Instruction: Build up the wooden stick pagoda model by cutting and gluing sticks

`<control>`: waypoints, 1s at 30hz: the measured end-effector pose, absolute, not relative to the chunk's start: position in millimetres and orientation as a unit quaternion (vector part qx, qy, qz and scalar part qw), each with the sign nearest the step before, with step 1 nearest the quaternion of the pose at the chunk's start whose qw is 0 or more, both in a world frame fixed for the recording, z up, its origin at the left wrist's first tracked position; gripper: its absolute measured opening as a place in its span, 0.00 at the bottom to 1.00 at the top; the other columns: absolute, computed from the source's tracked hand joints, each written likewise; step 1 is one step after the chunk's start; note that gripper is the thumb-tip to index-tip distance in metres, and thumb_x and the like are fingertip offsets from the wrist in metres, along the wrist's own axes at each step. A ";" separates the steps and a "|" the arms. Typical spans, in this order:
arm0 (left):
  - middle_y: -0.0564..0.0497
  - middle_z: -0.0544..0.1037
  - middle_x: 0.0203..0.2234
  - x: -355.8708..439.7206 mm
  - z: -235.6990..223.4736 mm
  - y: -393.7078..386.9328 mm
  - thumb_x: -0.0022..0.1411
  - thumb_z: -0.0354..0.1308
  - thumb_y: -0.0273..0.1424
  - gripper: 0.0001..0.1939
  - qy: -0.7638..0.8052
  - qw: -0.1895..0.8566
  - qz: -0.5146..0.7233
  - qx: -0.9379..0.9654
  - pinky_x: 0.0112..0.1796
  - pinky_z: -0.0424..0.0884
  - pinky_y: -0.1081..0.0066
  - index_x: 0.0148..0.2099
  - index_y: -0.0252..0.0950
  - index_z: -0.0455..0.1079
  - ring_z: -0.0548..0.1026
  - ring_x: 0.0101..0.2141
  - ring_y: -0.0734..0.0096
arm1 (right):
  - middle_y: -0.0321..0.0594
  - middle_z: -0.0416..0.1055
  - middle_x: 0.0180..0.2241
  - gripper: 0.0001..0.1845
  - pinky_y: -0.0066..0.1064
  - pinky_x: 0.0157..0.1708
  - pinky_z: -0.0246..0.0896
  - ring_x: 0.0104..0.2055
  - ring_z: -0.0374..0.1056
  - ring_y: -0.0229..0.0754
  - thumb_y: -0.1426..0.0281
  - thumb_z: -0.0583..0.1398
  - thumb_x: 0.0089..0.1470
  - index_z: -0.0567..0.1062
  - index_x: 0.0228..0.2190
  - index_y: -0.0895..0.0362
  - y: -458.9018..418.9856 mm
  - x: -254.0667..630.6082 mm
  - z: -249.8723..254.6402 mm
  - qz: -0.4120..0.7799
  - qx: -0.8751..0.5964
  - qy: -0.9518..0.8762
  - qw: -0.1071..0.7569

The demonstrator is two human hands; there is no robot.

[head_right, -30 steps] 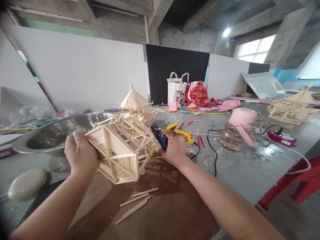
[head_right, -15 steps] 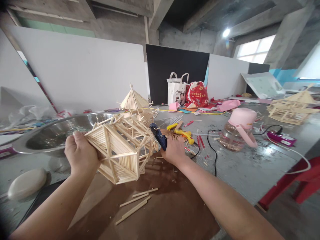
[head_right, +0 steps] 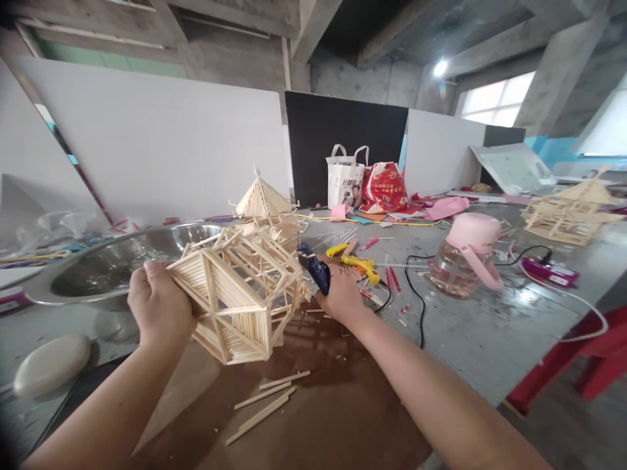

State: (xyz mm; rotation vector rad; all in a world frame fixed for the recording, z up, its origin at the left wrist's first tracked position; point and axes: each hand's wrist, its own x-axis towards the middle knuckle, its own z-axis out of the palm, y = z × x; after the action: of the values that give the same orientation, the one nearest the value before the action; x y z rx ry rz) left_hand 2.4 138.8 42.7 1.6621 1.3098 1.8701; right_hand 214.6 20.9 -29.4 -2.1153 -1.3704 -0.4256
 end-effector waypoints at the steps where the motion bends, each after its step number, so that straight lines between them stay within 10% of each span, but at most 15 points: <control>1: 0.55 0.63 0.22 2.4 42.8 138.6 0.59 0.37 0.39 0.17 0.458 0.159 0.653 0.582 0.31 0.58 0.70 0.28 0.35 0.60 0.63 0.27 0.73 | 0.47 0.68 0.36 0.23 0.36 0.39 0.55 0.39 0.63 0.47 0.70 0.53 0.38 0.63 0.41 0.62 21.1 215.3 -31.0 -0.154 -0.789 -0.513 0.303; 30: 0.54 0.64 0.22 1.4 43.6 138.6 0.59 0.38 0.39 0.18 0.463 0.154 0.653 0.580 0.31 0.59 0.69 0.28 0.34 0.61 0.64 0.28 0.72 | 0.46 0.69 0.31 0.14 0.34 0.34 0.55 0.36 0.64 0.47 0.65 0.53 0.42 0.65 0.33 0.60 16.7 215.0 -23.6 -0.150 -0.803 -0.516 0.258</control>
State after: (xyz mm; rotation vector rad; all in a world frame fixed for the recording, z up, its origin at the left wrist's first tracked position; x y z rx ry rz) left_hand 1.4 138.6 43.6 1.6614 1.3271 1.8701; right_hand 215.0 16.7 -23.6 -2.1780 -1.3979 -0.4064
